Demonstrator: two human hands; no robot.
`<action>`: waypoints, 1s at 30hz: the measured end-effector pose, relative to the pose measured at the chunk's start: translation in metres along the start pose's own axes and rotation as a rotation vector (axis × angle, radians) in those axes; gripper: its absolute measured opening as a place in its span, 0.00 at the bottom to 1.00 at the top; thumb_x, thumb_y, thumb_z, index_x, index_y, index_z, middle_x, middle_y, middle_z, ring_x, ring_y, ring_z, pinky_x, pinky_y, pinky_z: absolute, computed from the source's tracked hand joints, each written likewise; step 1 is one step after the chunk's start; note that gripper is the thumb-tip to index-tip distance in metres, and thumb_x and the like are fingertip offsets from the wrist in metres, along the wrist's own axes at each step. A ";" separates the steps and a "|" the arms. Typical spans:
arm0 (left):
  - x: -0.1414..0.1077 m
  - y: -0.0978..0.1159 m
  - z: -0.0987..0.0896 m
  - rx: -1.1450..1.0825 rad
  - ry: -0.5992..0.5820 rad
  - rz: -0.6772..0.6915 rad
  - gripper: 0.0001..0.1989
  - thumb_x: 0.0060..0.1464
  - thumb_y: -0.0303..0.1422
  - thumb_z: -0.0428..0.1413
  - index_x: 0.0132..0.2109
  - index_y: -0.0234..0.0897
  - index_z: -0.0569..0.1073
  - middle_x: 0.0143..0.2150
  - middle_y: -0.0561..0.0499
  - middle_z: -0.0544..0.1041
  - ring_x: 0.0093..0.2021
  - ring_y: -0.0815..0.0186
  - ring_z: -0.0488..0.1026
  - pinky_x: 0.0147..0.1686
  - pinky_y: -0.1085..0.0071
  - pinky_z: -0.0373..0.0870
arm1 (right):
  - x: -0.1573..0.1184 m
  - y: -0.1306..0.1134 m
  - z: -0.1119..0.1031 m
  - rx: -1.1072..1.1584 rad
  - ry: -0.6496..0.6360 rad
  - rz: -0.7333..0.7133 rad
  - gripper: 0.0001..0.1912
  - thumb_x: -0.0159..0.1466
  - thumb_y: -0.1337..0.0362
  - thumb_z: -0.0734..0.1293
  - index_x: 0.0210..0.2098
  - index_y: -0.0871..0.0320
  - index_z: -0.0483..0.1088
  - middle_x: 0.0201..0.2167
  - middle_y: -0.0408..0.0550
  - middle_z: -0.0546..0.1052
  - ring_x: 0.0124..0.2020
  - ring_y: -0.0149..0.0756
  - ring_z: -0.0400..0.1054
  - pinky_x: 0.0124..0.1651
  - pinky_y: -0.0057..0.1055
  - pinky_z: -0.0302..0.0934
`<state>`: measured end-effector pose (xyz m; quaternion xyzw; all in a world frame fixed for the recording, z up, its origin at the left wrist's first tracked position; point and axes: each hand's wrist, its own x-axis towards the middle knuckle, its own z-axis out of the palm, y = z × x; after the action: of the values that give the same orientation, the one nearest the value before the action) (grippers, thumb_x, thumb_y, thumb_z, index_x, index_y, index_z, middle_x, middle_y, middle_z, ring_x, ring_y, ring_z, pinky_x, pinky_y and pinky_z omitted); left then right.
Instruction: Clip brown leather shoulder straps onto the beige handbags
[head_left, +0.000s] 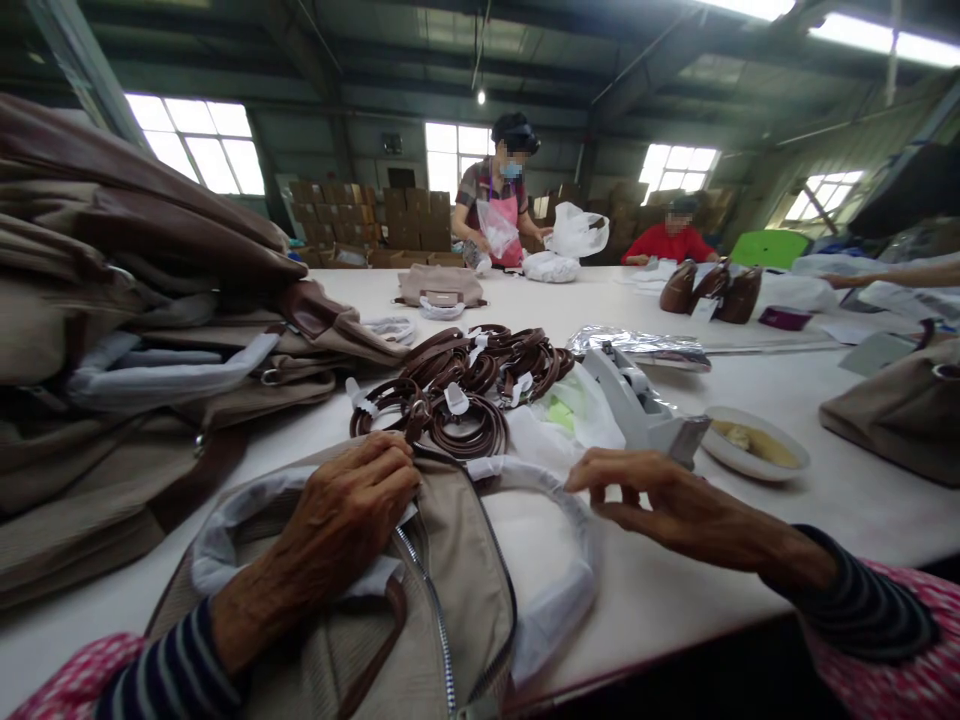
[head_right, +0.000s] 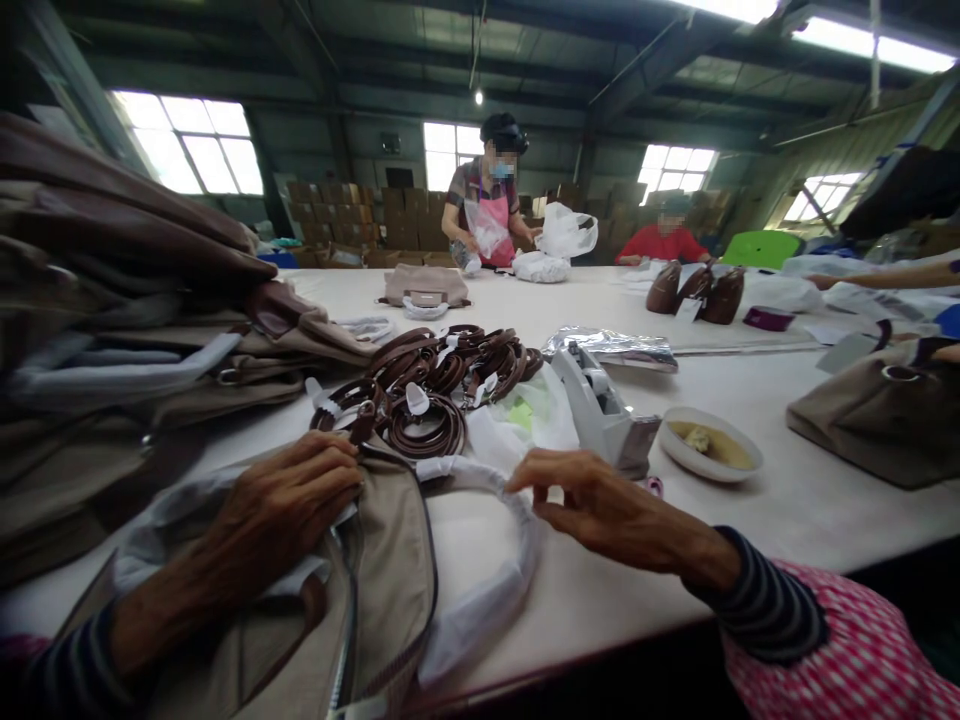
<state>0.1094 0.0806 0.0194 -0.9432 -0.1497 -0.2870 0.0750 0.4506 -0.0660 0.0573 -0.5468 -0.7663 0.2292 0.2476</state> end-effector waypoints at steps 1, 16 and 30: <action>0.000 0.000 0.000 -0.005 0.005 -0.005 0.11 0.69 0.24 0.50 0.39 0.35 0.75 0.40 0.46 0.76 0.49 0.57 0.71 0.49 0.60 0.73 | 0.007 0.000 -0.007 0.023 0.063 0.061 0.12 0.68 0.67 0.67 0.49 0.53 0.78 0.44 0.48 0.80 0.37 0.34 0.72 0.37 0.29 0.64; -0.002 -0.001 0.003 0.021 0.065 -0.051 0.10 0.68 0.24 0.51 0.39 0.35 0.74 0.40 0.47 0.78 0.48 0.56 0.72 0.47 0.59 0.74 | 0.059 -0.055 -0.050 0.151 0.964 -0.227 0.07 0.68 0.58 0.72 0.44 0.53 0.78 0.37 0.48 0.81 0.20 0.28 0.59 0.21 0.32 0.51; -0.001 0.000 0.000 0.030 0.043 -0.153 0.08 0.69 0.28 0.50 0.39 0.36 0.71 0.37 0.48 0.76 0.41 0.57 0.73 0.42 0.61 0.71 | 0.115 0.025 -0.030 -0.568 0.024 0.159 0.11 0.63 0.66 0.70 0.24 0.59 0.76 0.25 0.48 0.79 0.29 0.36 0.71 0.34 0.30 0.56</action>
<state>0.1086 0.0800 0.0194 -0.9214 -0.2238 -0.3099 0.0703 0.4555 0.0528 0.0798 -0.6554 -0.7513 0.0178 0.0751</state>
